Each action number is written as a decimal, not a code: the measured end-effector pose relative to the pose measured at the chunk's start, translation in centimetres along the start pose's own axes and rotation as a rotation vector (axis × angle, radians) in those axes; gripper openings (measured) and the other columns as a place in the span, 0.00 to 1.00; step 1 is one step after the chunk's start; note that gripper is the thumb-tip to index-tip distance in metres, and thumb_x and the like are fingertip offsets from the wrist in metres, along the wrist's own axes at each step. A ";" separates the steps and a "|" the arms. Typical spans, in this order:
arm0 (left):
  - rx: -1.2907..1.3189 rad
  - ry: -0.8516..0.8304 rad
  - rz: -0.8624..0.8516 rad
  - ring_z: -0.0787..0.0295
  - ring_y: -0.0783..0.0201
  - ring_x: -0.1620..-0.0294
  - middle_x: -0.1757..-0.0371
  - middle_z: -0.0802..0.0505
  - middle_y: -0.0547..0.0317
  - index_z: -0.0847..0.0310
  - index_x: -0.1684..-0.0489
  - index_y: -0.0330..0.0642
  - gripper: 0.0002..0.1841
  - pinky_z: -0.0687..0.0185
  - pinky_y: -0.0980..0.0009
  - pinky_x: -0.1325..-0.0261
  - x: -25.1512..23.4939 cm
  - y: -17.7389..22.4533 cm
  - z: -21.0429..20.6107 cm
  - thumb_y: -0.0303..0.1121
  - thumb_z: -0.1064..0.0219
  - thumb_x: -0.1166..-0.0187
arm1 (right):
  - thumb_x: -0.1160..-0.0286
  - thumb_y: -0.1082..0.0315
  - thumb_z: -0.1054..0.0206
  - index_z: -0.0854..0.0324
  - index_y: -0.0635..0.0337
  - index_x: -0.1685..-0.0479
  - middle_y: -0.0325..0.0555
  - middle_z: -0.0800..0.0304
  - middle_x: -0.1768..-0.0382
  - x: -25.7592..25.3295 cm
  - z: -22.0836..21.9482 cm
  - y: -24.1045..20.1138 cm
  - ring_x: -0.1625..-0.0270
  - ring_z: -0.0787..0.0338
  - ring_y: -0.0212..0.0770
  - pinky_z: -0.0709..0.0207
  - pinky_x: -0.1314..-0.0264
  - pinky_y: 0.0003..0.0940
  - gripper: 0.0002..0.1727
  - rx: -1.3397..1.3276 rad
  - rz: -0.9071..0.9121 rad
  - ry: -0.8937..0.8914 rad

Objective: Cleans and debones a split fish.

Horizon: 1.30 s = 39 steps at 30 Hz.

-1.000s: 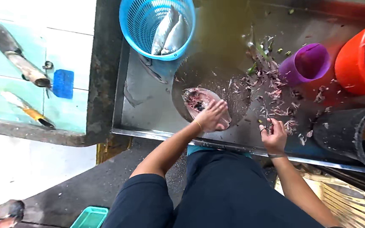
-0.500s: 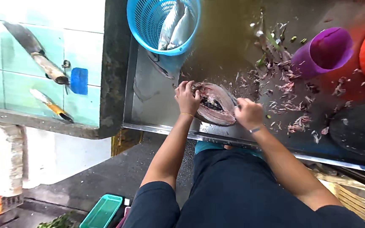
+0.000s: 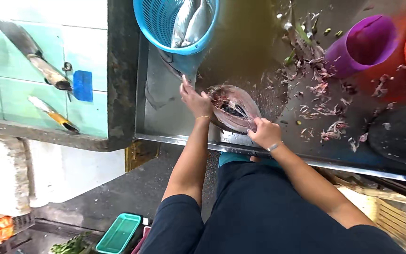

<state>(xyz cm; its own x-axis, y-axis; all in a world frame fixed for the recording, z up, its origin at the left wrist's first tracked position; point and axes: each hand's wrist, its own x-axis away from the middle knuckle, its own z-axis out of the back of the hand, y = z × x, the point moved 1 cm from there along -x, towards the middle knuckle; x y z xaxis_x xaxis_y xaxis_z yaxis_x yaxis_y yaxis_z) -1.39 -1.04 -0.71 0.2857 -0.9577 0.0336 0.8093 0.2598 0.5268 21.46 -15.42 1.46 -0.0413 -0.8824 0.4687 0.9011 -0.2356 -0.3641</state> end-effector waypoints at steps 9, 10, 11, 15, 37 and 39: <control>0.275 -0.049 0.107 0.18 0.48 0.25 0.23 0.18 0.36 0.34 0.16 0.31 0.36 0.23 0.55 0.21 2.6 -4.3 2.4 0.37 0.28 0.23 | 0.15 0.64 0.44 0.19 0.57 0.39 0.38 0.18 0.72 2.7 5.9 9.6 0.78 0.23 0.33 0.20 0.72 0.33 0.15 -1.015 -0.184 -0.051; 0.276 -0.103 0.101 0.28 0.42 0.18 0.16 0.28 0.31 0.52 0.07 0.31 0.49 0.32 0.52 0.16 2.7 -4.4 2.5 0.36 0.25 0.28 | 0.10 0.55 0.46 0.22 0.52 0.40 0.33 0.24 0.74 3.0 4.8 10.8 0.81 0.27 0.30 0.24 0.77 0.30 0.15 -1.119 -0.333 0.046; 0.268 -0.147 0.088 0.27 0.41 0.19 0.16 0.27 0.31 0.60 0.04 0.33 0.54 0.31 0.51 0.17 3.0 -3.9 2.3 0.38 0.24 0.29 | 0.10 0.52 0.44 0.23 0.52 0.40 0.36 0.26 0.74 3.5 3.9 11.7 0.81 0.29 0.33 0.26 0.78 0.33 0.16 -1.009 -0.364 0.142; 0.524 -0.377 0.273 0.12 0.52 0.32 0.30 0.13 0.40 0.42 0.12 0.36 0.35 0.15 0.52 0.30 6.7 -0.8 -0.2 0.44 0.35 0.14 | 0.25 0.52 0.27 0.13 0.58 0.41 0.57 0.09 0.60 6.3 2.2 8.9 0.63 0.11 0.57 0.18 0.62 0.64 0.21 -0.315 -0.058 0.184; 0.799 -0.207 0.808 0.07 0.52 0.54 0.55 0.06 0.44 0.16 0.48 0.34 0.16 0.11 0.51 0.54 14.3 5.1 -5.9 0.37 0.24 0.25 | 0.17 0.64 0.32 0.12 0.59 0.52 0.39 0.14 0.72 3.0 2.1 7.2 0.76 0.22 0.32 0.25 0.74 0.31 0.09 -1.156 -0.381 -0.077; 0.833 -0.219 0.789 0.06 0.52 0.53 0.54 0.06 0.44 0.17 0.47 0.33 0.17 0.10 0.51 0.51 14.5 4.8 -6.0 0.34 0.24 0.27 | 0.25 0.57 0.26 0.09 0.59 0.50 0.51 0.07 0.61 3.5 2.4 6.0 0.59 0.10 0.49 0.16 0.55 0.56 0.16 -0.599 -0.179 -0.088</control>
<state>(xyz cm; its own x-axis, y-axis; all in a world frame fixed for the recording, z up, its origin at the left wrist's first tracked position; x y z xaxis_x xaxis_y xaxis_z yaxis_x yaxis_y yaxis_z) 9.73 -12.97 -2.76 0.3983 -0.5889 0.7032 -0.1635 0.7088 0.6862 27.77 -18.89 2.87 -0.1109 -0.7773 0.6193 0.4843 -0.5864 -0.6493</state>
